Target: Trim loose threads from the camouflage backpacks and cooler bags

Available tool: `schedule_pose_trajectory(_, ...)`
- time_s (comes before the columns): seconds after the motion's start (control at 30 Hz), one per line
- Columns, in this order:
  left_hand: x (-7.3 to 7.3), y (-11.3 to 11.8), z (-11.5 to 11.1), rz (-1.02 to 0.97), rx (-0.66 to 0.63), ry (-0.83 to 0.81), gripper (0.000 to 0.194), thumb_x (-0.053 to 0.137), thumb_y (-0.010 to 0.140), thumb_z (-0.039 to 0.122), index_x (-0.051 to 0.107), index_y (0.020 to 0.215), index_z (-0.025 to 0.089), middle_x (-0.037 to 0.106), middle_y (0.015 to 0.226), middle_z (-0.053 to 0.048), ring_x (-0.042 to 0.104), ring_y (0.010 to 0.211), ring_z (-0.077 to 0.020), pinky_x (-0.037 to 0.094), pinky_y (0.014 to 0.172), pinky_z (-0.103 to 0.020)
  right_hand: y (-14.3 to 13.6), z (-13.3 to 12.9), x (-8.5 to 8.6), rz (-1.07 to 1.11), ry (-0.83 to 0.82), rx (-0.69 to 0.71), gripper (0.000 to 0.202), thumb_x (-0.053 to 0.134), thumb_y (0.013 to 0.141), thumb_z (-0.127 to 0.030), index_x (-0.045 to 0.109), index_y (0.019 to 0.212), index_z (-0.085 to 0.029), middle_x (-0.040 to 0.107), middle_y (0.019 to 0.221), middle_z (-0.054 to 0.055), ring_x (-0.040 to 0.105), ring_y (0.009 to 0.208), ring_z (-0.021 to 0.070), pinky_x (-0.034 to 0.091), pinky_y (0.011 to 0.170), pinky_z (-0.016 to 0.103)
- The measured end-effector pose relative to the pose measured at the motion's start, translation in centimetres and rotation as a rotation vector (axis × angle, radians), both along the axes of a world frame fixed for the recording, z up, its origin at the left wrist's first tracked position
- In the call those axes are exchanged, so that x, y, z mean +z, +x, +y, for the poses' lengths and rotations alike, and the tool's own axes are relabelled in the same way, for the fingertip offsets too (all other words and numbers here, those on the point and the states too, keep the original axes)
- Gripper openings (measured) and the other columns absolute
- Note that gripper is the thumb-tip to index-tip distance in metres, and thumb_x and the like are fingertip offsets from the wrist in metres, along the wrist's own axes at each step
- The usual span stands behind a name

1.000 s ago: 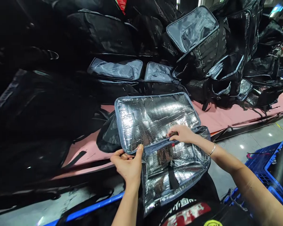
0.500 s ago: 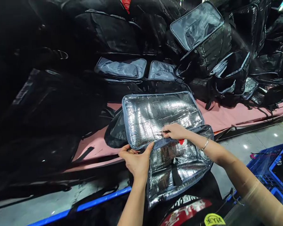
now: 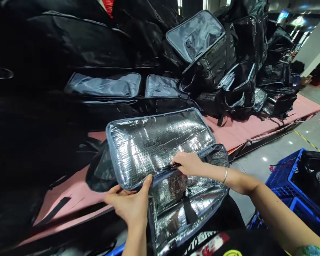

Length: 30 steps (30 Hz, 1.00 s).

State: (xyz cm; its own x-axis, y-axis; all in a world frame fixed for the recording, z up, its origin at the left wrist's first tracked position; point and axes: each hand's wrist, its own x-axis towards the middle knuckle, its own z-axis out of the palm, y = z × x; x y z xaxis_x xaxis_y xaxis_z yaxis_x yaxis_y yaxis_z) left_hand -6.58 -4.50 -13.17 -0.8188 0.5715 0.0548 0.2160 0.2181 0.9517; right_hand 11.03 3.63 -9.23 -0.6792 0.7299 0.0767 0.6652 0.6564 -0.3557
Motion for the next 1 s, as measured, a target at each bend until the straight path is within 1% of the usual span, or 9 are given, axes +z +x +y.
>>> schedule_pose_trajectory(0.07, 0.4, 0.0, 0.0, -0.035, 0.024, -0.043, 0.083, 0.079, 0.041, 0.048, 0.035, 0.104, 0.017, 0.042, 0.063, 0.010, 0.044, 0.053, -0.0123, 0.036, 0.056, -0.028, 1.3, -0.2, -0.1, 0.063, 0.018, -0.041, 0.023, 0.050, 0.079, -0.013, 0.059, 0.097, -0.024, 0.060, 0.101, 0.000, 0.058, 0.086, 0.0142, 0.044, 0.063, 0.022)
schedule_pose_trajectory(0.13, 0.8, 0.1, -0.1, -0.043, 0.041, -0.083, 0.084, 0.080, 0.039, 0.048, 0.036, 0.104, 0.017, 0.041, 0.060, 0.010, 0.043, 0.053, -0.0129, 0.035, 0.057, -0.029, 3.4, -0.1, -0.3, 0.153, 0.054, -0.137, 0.023, 0.051, 0.078, -0.011, 0.061, 0.095, -0.023, 0.063, 0.098, -0.001, 0.059, 0.090, 0.0136, 0.045, 0.069, 0.022)
schedule_pose_trajectory(0.3, 1.1, 0.0, 0.0, -0.064, 0.053, -0.033, 0.083, 0.080, 0.038, 0.042, 0.038, 0.105, 0.016, 0.039, 0.057, 0.011, 0.042, 0.054, -0.0136, 0.035, 0.057, -0.028, 10.9, 0.4, -2.1, 0.422, 0.201, -0.513, 0.026, 0.049, 0.082, -0.015, 0.065, 0.102, -0.023, 0.065, 0.105, 0.002, 0.059, 0.098, 0.0144, 0.046, 0.087, 0.026)
schedule_pose_trajectory(0.33, 1.0, 0.0, 0.1, -0.076, 0.052, -0.023, 0.084, 0.080, 0.037, 0.040, 0.038, 0.105, 0.016, 0.040, 0.057, 0.011, 0.042, 0.054, -0.0136, 0.035, 0.057, -0.028, 12.3, 0.2, -2.7, 0.447, 0.208, -0.547, 0.026, 0.050, 0.082, -0.016, 0.066, 0.101, -0.023, 0.066, 0.104, 0.002, 0.060, 0.097, 0.0143, 0.047, 0.087, 0.026)
schedule_pose_trajectory(0.43, 0.8, -0.1, 0.2, -0.100, 0.046, 0.023, 0.084, 0.080, 0.037, 0.037, 0.039, 0.107, 0.017, 0.041, 0.057, 0.011, 0.041, 0.054, -0.0131, 0.035, 0.058, -0.027, 15.0, -1.1, -4.8, 0.463, 0.202, -0.542, 0.031, 0.049, 0.080, -0.011, 0.068, 0.101, -0.024, 0.067, 0.106, 0.000, 0.062, 0.098, 0.0130, 0.048, 0.090, 0.026)
schedule_pose_trajectory(0.53, 0.5, -0.2, 0.2, -0.105, 0.038, 0.070, 0.084, 0.081, 0.036, 0.034, 0.039, 0.107, 0.017, 0.042, 0.059, 0.010, 0.042, 0.055, -0.0129, 0.036, 0.059, -0.027, 15.5, -2.6, -6.6, 0.456, 0.231, -0.550, 0.043, 0.047, 0.077, -0.006, 0.064, 0.111, -0.026, 0.063, 0.117, -0.002, 0.059, 0.106, 0.0119, 0.047, 0.093, 0.025)
schedule_pose_trajectory(0.6, 0.3, -0.4, 0.3, -0.117, 0.029, 0.083, 0.085, 0.081, 0.034, 0.030, 0.039, 0.107, 0.017, 0.044, 0.060, 0.010, 0.043, 0.055, -0.0130, 0.037, 0.059, -0.026, 15.2, -3.2, -7.2, 0.450, 0.245, -0.554, 0.049, 0.046, 0.075, -0.004, 0.062, 0.115, -0.027, 0.060, 0.121, -0.002, 0.059, 0.108, 0.0114, 0.047, 0.094, 0.025)
schedule_pose_trajectory(0.77, 0.0, -0.8, 0.5, -0.141, 0.027, 0.113, 0.084, 0.081, 0.035, 0.028, 0.039, 0.106, 0.017, 0.044, 0.056, 0.012, 0.042, 0.051, -0.0126, 0.037, 0.057, -0.026, 15.0, -3.0, -7.6, 0.442, 0.280, -0.533, 0.068, 0.038, 0.062, 0.006, 0.060, 0.117, -0.027, 0.058, 0.123, -0.005, 0.056, 0.111, 0.0095, 0.045, 0.097, 0.023)
schedule_pose_trajectory(1.0, 0.2, -0.7, 0.3, -0.089, 0.015, 0.109, 0.079, 0.081, 0.038, 0.030, 0.044, 0.106, 0.016, 0.044, 0.056, 0.011, 0.045, 0.052, -0.0120, 0.038, 0.056, -0.024, 14.9, -3.0, -7.9, 0.472, 0.309, -0.528, 0.070, 0.036, 0.058, 0.005, 0.061, 0.116, -0.026, 0.059, 0.122, -0.005, 0.057, 0.110, 0.0096, 0.044, 0.098, 0.022)
